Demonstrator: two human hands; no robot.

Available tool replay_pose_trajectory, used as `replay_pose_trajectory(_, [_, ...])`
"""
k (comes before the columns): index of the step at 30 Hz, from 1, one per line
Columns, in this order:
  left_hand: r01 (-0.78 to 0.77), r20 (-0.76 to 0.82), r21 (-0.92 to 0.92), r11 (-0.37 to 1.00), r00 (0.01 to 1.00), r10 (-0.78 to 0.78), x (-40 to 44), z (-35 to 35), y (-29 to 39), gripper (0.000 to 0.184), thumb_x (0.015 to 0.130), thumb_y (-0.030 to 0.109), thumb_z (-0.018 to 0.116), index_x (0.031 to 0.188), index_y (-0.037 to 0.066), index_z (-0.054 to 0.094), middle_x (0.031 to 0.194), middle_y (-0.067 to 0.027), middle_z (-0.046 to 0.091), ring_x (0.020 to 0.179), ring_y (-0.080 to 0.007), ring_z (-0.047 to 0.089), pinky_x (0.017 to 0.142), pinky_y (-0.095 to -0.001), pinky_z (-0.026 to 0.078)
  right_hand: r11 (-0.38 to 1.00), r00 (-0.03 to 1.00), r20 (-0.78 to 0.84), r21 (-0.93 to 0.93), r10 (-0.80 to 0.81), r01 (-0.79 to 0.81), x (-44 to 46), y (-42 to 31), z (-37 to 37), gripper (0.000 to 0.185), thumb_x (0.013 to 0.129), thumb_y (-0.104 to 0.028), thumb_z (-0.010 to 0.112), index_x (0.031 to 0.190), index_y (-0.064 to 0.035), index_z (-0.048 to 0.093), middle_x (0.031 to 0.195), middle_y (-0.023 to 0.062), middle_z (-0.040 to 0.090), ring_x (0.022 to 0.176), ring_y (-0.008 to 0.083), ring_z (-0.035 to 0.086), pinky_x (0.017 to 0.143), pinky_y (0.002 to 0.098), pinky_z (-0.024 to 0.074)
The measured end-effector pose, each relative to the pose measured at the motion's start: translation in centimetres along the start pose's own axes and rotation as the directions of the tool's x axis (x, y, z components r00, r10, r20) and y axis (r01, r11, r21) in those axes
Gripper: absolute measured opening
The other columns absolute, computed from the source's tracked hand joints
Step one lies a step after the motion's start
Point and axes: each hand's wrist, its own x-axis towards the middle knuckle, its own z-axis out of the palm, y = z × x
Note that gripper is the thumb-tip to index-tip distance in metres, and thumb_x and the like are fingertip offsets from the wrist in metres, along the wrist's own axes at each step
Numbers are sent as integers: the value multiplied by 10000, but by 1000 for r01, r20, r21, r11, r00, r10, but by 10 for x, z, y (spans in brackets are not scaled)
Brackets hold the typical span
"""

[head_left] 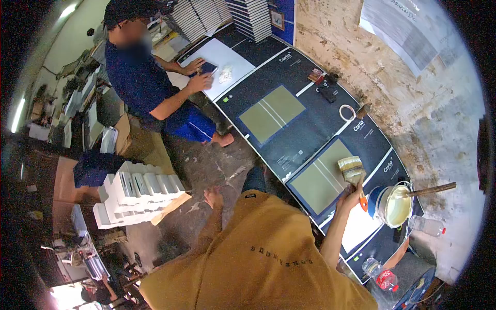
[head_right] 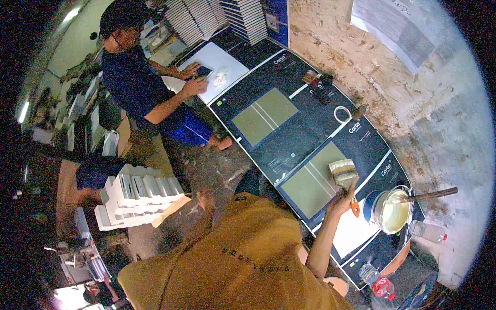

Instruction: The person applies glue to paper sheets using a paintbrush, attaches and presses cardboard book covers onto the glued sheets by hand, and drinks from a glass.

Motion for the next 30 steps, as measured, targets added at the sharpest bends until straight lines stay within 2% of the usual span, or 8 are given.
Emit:
replay_pose_trajectory(2, [-58, -90, 46, 997, 994, 62, 1, -1, -4, 258, 954, 314, 578, 1177, 265, 700, 1354, -118, 465, 1315, -341, 415, 1064, -619, 320, 998, 998, -25, 24, 66, -65, -2, 2, 8, 347, 935, -353, 691, 1096, -48, 654, 892, 25, 671, 769, 95, 592, 627, 238, 426])
replay_pose_trajectory(5, [-14, 119, -27, 1000, 993, 17, -2, 6, 42, 294, 942, 338, 586, 1195, 226, 685, 1414, -125, 437, 1327, -358, 400, 1061, -610, 333, 995, 990, 133, 90, -51, 39, 4, -39, 1, 279, 969, -316, 655, 1070, -56, 655, 878, 17, 663, 731, 87, 574, 608, 215, 408])
replay_pose_trajectory(8, [-90, 227, 197, 976, 973, 44, 17, -3, 88, 349, 921, 305, 601, 1250, 195, 647, 1459, -126, 436, 1335, -363, 408, 1049, -630, 336, 988, 994, 60, 127, -91, 83, 8, -46, -5, 284, 971, -314, 648, 1096, -58, 653, 930, 20, 666, 728, 91, 558, 615, 222, 394])
replay_pose_trajectory(11, [-199, 284, -3, 980, 940, 191, 39, 1, 119, 390, 916, 325, 600, 1262, 148, 635, 1454, -160, 473, 1291, -379, 474, 1041, -575, 384, 995, 994, -78, 52, -77, 81, -12, -69, 5, 301, 957, -343, 657, 1075, -66, 658, 932, 9, 665, 714, 88, 542, 618, 248, 389])
replay_pose_trajectory(14, [-312, 123, -351, 883, 919, 374, 45, 31, 123, 415, 925, 390, 583, 1225, 112, 652, 1350, -207, 562, 1183, -411, 563, 1009, -498, 446, 985, 989, 22, 92, -149, 146, -10, -63, -2, 272, 958, -337, 652, 1041, -78, 661, 918, 9, 660, 688, 82, 529, 592, 259, 384])
replay_pose_trajectory(17, [-422, 155, -136, 896, 885, 440, 38, 38, 138, 469, 920, 454, 584, 1200, 86, 658, 1238, -246, 625, 1117, -431, 600, 973, -453, 483, 988, 998, 30, 146, -61, 56, 3, -52, -12, 317, 962, -383, 629, 1125, -112, 645, 990, -7, 655, 761, 96, 521, 683, 253, 398])
replay_pose_trajectory(19, [-210, 384, -7, 978, 902, 197, 21, 24, 164, 490, 909, 456, 604, 1242, 100, 651, 1155, -247, 667, 1077, -427, 628, 951, -477, 492, 993, 1000, 2, 119, -23, 23, 1, -51, -13, 327, 961, -389, 624, 1140, -116, 639, 1018, -9, 639, 808, 103, 512, 700, 258, 396])
replay_pose_trajectory(30, [-155, 259, -98, 983, 950, 175, 1, 11, 112, 511, 852, 413, 656, 1280, 135, 647, 1177, -223, 670, 1087, -393, 647, 943, -475, 511, 998, 998, 20, 34, 51, -52, -1, -51, 27, 241, 936, -320, 671, 992, -91, 617, 860, -9, 619, 673, 78, 530, 578, 218, 398])
